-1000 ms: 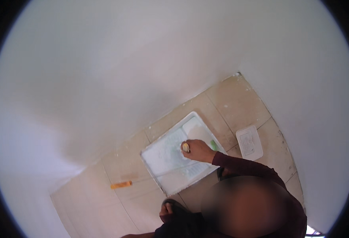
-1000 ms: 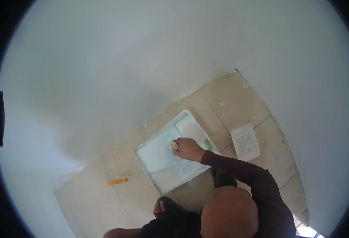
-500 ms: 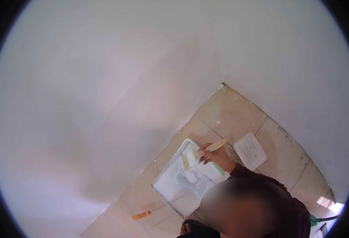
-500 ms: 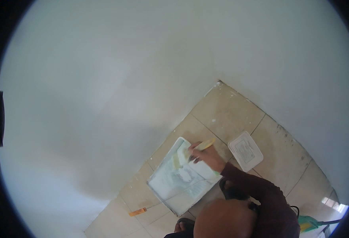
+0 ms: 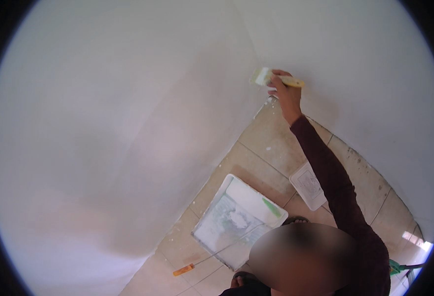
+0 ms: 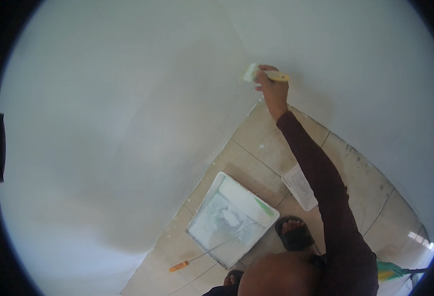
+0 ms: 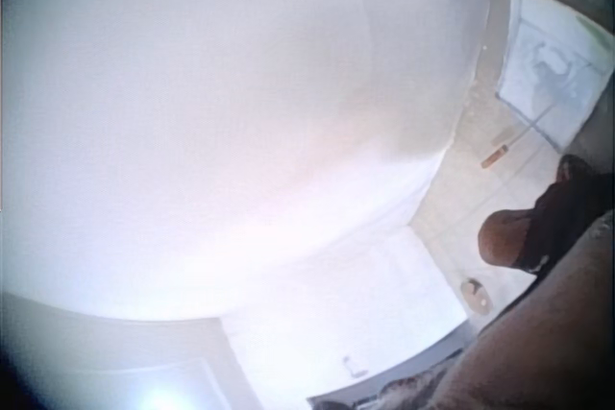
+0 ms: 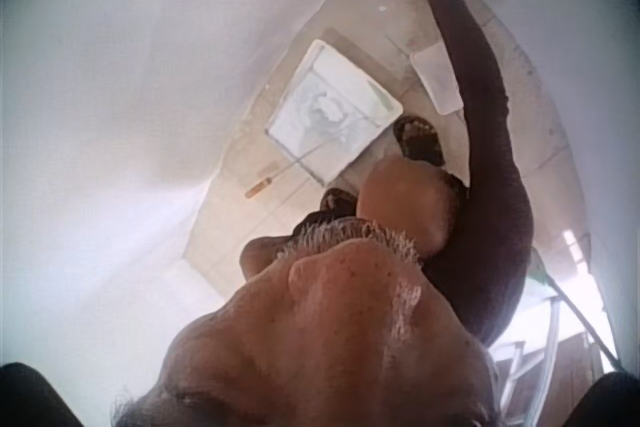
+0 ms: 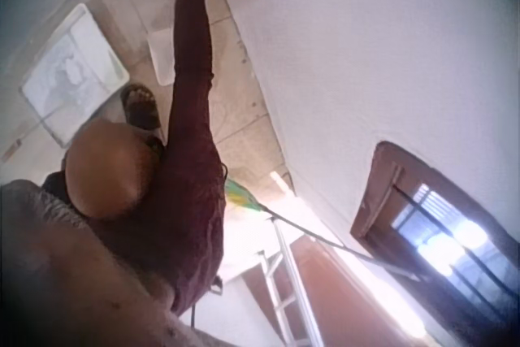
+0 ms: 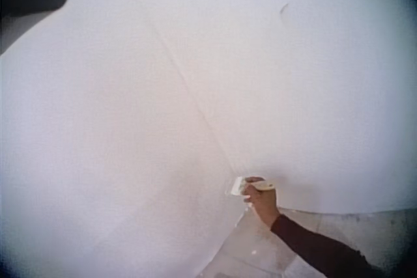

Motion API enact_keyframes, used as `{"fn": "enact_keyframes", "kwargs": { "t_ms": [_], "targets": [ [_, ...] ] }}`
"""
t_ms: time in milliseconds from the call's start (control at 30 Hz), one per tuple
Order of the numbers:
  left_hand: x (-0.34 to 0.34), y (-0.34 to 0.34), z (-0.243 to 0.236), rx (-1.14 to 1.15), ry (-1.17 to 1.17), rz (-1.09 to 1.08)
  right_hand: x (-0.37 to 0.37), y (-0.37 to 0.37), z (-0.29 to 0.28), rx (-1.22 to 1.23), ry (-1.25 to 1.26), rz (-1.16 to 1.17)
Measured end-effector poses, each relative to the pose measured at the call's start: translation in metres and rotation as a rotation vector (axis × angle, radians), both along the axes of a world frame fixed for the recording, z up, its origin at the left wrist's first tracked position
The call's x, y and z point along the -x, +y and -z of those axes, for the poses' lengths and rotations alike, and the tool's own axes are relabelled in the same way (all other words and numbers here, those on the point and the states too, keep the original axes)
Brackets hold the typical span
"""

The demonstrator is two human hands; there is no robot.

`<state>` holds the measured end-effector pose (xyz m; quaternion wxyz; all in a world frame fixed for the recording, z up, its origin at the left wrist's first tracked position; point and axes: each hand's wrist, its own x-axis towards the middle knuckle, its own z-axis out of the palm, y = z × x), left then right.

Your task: The person paints a white wall using a yellow-handled paintbrush. They repeatedly dip the brush into a white paint tray on the floor to reload paint and apply it to the wall surface in a corner area.

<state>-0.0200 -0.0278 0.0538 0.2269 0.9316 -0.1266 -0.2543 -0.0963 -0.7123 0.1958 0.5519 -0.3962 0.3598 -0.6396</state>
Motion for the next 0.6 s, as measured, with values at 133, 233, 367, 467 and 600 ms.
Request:
{"fn": "enact_keyframes", "kwargs": {
  "t_ms": [133,233,367,467,600],
  "targets": [
    [0.001,0.003,-0.001,-0.009,0.006,0.002,-0.016,-0.033,-0.023,0.053,-0.036,-0.031],
    [0.002,0.007,-0.001,-0.010,-0.001,-0.011,-0.014,-0.024,-0.047,0.105,-0.134,-0.044],
    [0.005,0.017,0.002,-0.005,-0.005,-0.003,0.004,-0.019,-0.018,0.020,-0.044,0.019],
    [0.007,0.020,0.005,-0.004,-0.002,0.011,0.002,-0.021,0.020,-0.113,0.022,0.019],
    [0.005,0.032,0.012,0.004,0.026,0.009,-0.014,-0.027,0.021,-0.084,-0.042,0.039]
  ]
}}
